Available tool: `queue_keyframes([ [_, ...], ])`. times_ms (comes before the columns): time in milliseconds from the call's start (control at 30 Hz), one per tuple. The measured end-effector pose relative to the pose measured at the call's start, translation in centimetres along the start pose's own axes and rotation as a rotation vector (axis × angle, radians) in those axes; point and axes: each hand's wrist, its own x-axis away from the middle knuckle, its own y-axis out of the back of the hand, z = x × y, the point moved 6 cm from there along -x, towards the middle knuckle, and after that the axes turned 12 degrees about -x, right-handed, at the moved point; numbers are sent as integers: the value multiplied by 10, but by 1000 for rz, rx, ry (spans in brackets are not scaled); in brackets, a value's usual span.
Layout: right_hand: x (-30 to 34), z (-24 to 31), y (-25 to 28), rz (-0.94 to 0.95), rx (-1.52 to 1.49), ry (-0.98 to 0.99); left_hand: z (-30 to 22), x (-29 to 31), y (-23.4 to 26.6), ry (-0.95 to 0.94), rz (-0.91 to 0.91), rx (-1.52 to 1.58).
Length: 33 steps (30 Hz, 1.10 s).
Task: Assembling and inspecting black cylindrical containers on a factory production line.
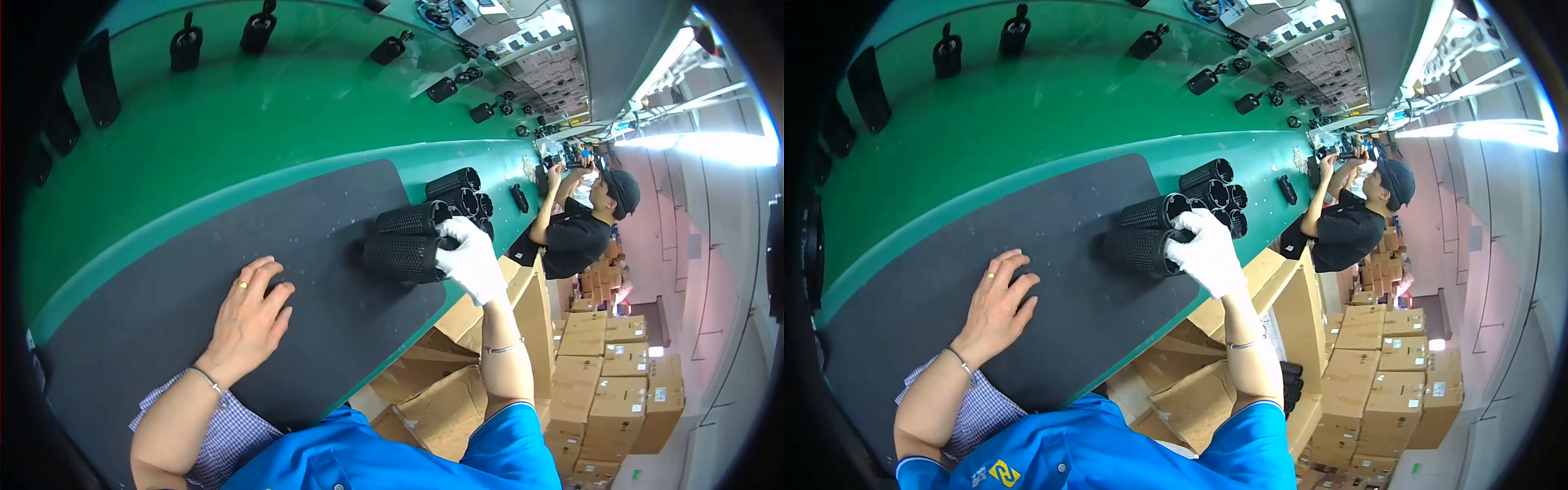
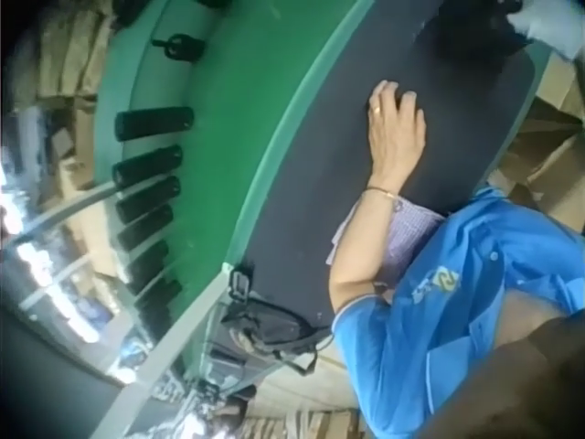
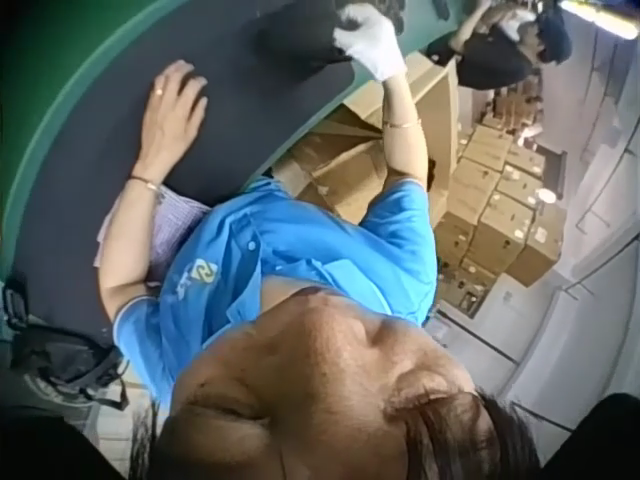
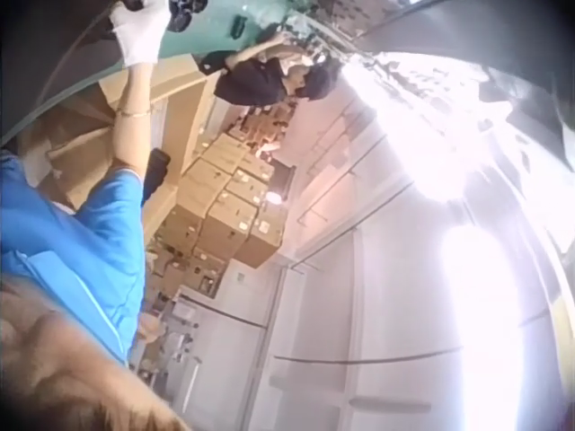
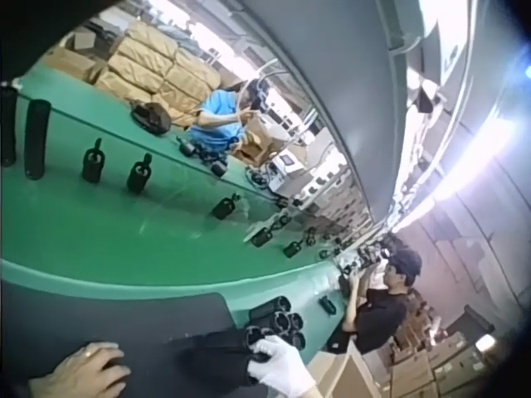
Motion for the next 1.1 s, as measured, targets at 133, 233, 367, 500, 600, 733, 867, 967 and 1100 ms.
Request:
queue_keyframes([
  [133,-7,-5,-19,-20,164,-85,-3,0,1,-3,8,-4],
  [233,-5,6,-18,6,220,-180,2,5,3,19,12,-1],
  [367,1,21,-12,52,193,-205,-1,6,5,-9,23,-36],
  [500,35,12,21,-196,181,130,-10,-1,-3,-50,45,-6],
  [600,70,5,35,-364,126,306,-14,0,-3,-18,97,-33],
  [733,123,-11,59,-450,99,251,6,10,-10,29,114,-57],
  [867,212,-93,97,-630,59,17,23,12,-30,-106,117,-109],
  [967,291,-173,117,-719,18,-314,48,15,-36,-123,112,-129],
  [1100,434,-275,133,-845,-122,-861,51,14,-38,-141,113,-166],
])
